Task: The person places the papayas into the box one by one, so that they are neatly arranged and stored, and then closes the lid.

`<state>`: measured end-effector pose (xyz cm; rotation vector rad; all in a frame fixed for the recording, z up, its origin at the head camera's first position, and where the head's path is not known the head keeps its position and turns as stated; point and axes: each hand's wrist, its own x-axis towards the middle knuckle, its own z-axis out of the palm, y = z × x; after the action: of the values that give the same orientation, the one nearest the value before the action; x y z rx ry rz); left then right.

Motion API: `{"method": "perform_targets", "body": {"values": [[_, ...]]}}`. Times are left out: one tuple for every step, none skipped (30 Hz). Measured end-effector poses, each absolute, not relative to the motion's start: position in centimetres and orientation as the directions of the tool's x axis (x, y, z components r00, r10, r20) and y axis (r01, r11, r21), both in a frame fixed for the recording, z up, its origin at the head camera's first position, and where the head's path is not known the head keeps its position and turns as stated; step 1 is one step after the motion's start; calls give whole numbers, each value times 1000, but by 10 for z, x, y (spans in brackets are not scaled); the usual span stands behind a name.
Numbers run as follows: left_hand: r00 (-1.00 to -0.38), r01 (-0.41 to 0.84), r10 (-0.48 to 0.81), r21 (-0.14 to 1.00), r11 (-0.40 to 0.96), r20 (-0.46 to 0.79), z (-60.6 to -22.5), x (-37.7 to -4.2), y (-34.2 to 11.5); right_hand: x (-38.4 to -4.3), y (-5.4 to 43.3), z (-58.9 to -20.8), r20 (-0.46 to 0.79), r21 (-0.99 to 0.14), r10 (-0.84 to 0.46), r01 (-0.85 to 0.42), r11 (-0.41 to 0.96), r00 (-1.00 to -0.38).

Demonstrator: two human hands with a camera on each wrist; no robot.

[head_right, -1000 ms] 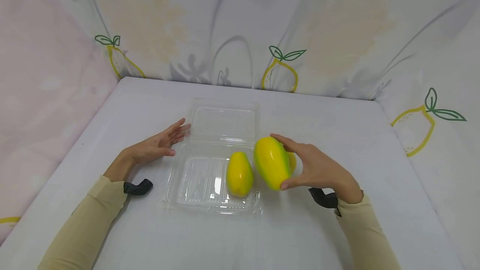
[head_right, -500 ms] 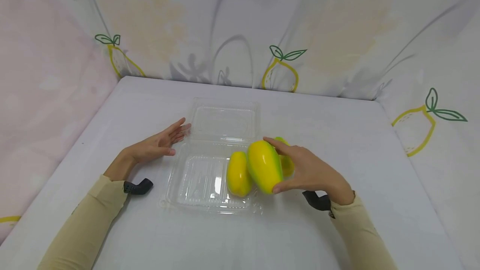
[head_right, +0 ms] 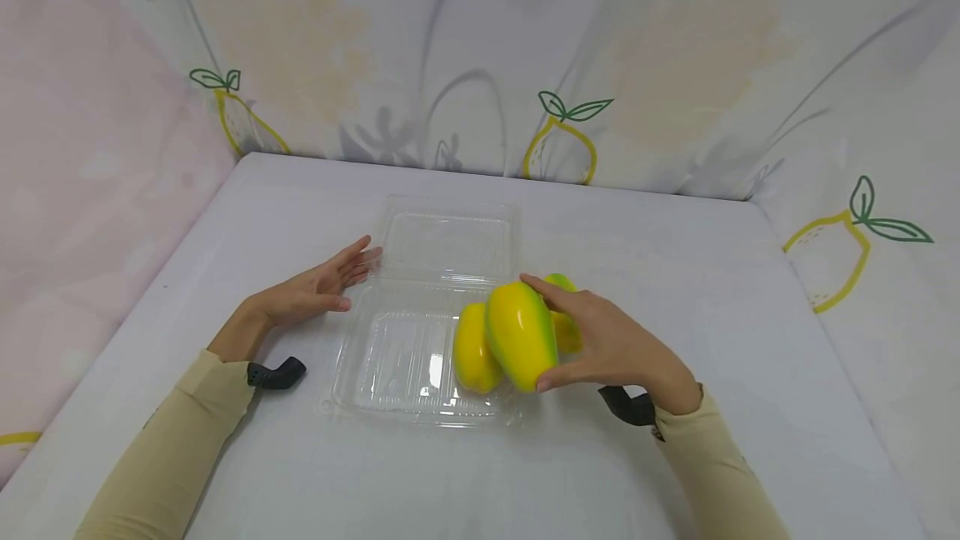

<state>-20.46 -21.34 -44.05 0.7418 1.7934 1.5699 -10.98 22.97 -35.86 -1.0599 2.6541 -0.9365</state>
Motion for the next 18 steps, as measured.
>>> {"method": "perform_targets", "body": {"values": [[-640,6,762,991,131,-97,-440,-205,-213,-110,229,-359,105,-594,-663,-581,556,-741],[-640,6,762,991,131,-97,-440,-205,-213,-110,228,-360,110,-595,-665,-585,552,-739],[-640,6,763,991,132,-97,-440,-205,-213,-110,228,-361,114,-593,-667,-589,549,-736],[-640,7,763,991,133,-98,-441,-205,-213,-109,227,-361,117,-593,-669,-592,546,-734],[-640,7,762,991,134,-99,-441,-205,-213,-109,225,-362,121,-593,-672,-596,541,-731],[-640,8,762,991,134,-98,-441,-205,-213,-109,224,-362,124,-596,-672,-596,538,-730],[-639,8,763,991,133,-97,-442,-205,-213,-109,223,-363,127,-598,-672,-597,535,-730],[-638,9,764,991,132,-96,-442,-205,-213,-108,222,-363,127,-599,-670,-595,536,-731],[-637,9,765,991,131,-95,-442,-205,-214,-108,221,-363,126,-598,-666,-592,541,-735],[-637,10,765,991,131,-95,-442,-205,-214,-107,220,-362,125,-596,-661,-588,546,-740],[-636,10,766,991,130,-94,-442,-206,-214,-107,218,-362,122,-592,-656,-585,554,-745],[-635,10,767,992,128,-93,-443,-206,-214,-106,217,-362,118,-588,-649,-580,564,-752],[-635,11,767,992,129,-93,-443,-206,-214,-105,215,-362,116,-581,-643,-577,574,-757],[-635,11,767,992,129,-93,-442,-206,-214,-105,214,-362,114,-574,-637,-575,584,-762],[-636,11,766,991,131,-94,-442,-206,-214,-105,213,-363,114,-570,-632,-572,590,-766],[-636,12,766,991,131,-94,-442,-206,-214,-104,211,-363,115,-565,-630,-572,595,-768],[-636,11,766,991,131,-94,-442,-205,-214,-104,210,-363,117,-563,-627,-571,597,-770],[-637,13,765,991,133,-94,-442,-205,-214,-104,209,-364,121,-560,-624,-572,599,-772]]}}
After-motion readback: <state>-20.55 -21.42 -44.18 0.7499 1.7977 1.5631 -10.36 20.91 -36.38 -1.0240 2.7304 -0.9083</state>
